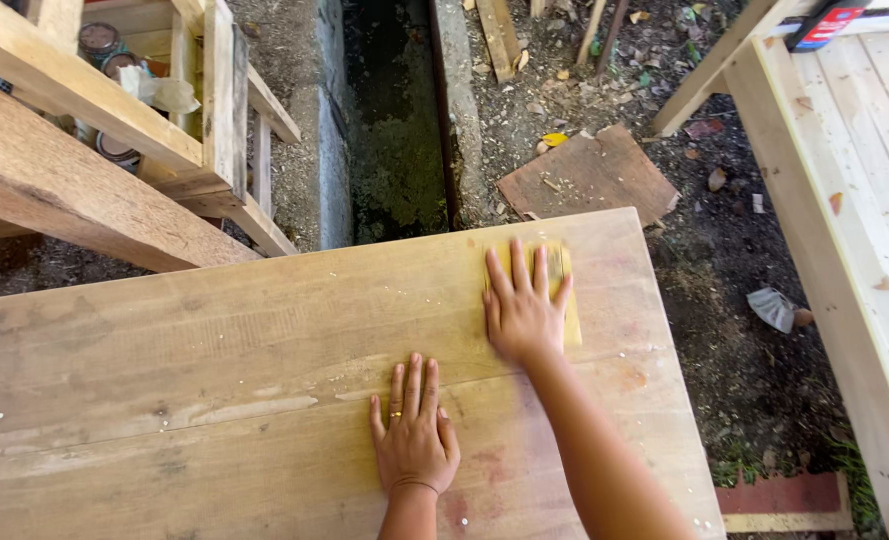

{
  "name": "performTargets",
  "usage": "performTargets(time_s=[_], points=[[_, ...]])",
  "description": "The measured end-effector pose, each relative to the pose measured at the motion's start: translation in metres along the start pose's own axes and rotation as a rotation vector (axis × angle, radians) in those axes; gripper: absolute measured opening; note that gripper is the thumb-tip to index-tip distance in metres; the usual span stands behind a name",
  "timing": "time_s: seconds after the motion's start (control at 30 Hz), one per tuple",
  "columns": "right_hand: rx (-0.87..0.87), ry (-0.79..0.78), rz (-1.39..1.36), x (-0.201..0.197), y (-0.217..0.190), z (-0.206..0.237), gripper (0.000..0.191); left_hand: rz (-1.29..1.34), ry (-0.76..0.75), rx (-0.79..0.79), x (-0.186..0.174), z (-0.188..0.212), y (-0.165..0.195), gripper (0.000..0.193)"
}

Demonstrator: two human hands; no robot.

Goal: The person sands the surface of a large wooden board, rubbing a sheet of sandpaper back and forth across the planks with one hand while the other hand steadies the board. They work over different sections of the board, moving around it to reach new areas.

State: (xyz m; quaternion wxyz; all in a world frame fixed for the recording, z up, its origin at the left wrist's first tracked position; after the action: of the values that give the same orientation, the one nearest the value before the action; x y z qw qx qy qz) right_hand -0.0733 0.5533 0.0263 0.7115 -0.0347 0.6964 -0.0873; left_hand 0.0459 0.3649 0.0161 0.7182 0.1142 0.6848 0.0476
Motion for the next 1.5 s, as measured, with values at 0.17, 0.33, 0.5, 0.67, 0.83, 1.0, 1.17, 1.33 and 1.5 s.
performTargets(time_s=[0.17, 0.33, 0.5, 0.67, 0.83, 1.0, 1.17, 1.33, 1.5], points=[[-0.056, 0.08, 0.029, -0.009, 0.006, 0.176, 0.067, -0.004, -0.001, -0.009, -0.006, 0.001, 0.003, 0.071], [-0.106, 0.137, 0.053, -0.009, 0.015, 0.199, 0.067, -0.007, 0.015, -0.01, -0.004, 0.002, 0.004, 0.071], [-0.035, 0.023, 0.018, -0.004, 0.04, 0.064, 0.061, -0.01, 0.04, -0.014, -0.001, 0.004, 0.004, 0.072], [0.106, 0.02, 0.003, -0.029, 0.063, -0.06, 0.059, -0.013, 0.08, 0.013, 0.0, 0.006, 0.005, 0.071], [0.141, 0.077, -0.025, -0.03, 0.067, -0.059, 0.062, -0.034, 0.049, 0.008, 0.008, 0.006, 0.002, 0.071], [0.026, 0.095, 0.048, -0.004, 0.043, 0.074, 0.064, -0.037, 0.068, 0.016, 0.006, 0.008, 0.002, 0.071], [-0.067, 0.21, 0.039, -0.001, 0.031, 0.245, 0.073, -0.047, 0.054, 0.003, 0.002, 0.007, 0.005, 0.071], [-0.097, 0.117, 0.064, 0.009, 0.055, 0.233, 0.071, -0.055, 0.058, -0.005, 0.005, 0.009, 0.005, 0.071], [0.079, 0.046, 0.083, -0.007, 0.104, 0.089, 0.065, -0.041, 0.093, 0.018, 0.008, 0.011, 0.004, 0.071]])
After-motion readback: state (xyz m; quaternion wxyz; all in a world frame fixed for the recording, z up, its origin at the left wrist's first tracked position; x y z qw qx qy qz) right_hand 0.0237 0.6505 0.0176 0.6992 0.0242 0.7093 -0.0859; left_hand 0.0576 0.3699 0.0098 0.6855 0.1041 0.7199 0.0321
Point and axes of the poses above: each hand's wrist, its own z-axis away from the middle knuckle, its own x-axis out of the palm, y = z × x, the point moved 5 cm from there along -z, towards the middle knuckle, and after that the axes turned 2 degrees about -x, right-handed, at the moved point
